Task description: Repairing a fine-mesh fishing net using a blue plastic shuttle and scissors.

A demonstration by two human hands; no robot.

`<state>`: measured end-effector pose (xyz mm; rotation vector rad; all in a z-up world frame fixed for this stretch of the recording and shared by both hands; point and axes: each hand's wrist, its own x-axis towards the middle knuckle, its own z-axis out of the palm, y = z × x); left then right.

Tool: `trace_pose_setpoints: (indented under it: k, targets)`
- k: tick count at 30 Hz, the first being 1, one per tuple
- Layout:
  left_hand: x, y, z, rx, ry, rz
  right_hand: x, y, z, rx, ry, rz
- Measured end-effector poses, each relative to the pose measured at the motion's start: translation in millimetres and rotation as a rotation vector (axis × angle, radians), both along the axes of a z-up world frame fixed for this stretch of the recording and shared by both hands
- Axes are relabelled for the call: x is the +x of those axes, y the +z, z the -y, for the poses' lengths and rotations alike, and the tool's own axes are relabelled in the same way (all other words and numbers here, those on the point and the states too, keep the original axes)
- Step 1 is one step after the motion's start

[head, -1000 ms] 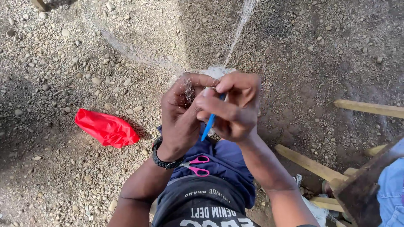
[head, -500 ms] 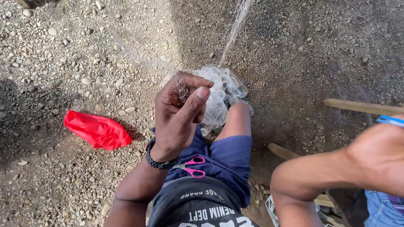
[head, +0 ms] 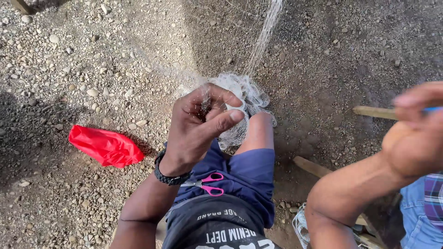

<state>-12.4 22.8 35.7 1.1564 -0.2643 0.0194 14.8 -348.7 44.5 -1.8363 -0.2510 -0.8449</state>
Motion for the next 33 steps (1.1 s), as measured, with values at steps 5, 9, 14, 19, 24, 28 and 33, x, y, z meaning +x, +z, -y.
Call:
trace_pose_setpoints:
  k: [5, 9, 14, 19, 24, 28, 33]
  targets:
    - [11, -14, 2, -0.125, 0.021, 0.074, -13, 45, -83, -0.772, 0.535, -0.329]
    - [22, -26, 14, 0.181, 0.303, 0.260, -29, 50, -131, -0.659, 1.010, -0.241]
    - [15, -27, 23, 0.645, 0.544, 0.454, -43, 64, -178, -0.224, 1.064, -0.126]
    - [6, -15, 21, -0.140, 0.257, 0.080, 43, 18, -169, -0.398, 0.182, 0.600]
    - [-5, 0, 15, -0.469, 0.014, -0.194, 48, -17, -182, -0.268, 0.270, 0.424]
    - [-7, 8, 12, -0.469, -0.059, -0.261, 40, -23, -194, -0.169, 0.389, 0.312]
    - [-6, -1, 15, -0.411, -0.039, -0.209, 27, -21, -197, 0.007, 0.621, 0.283]
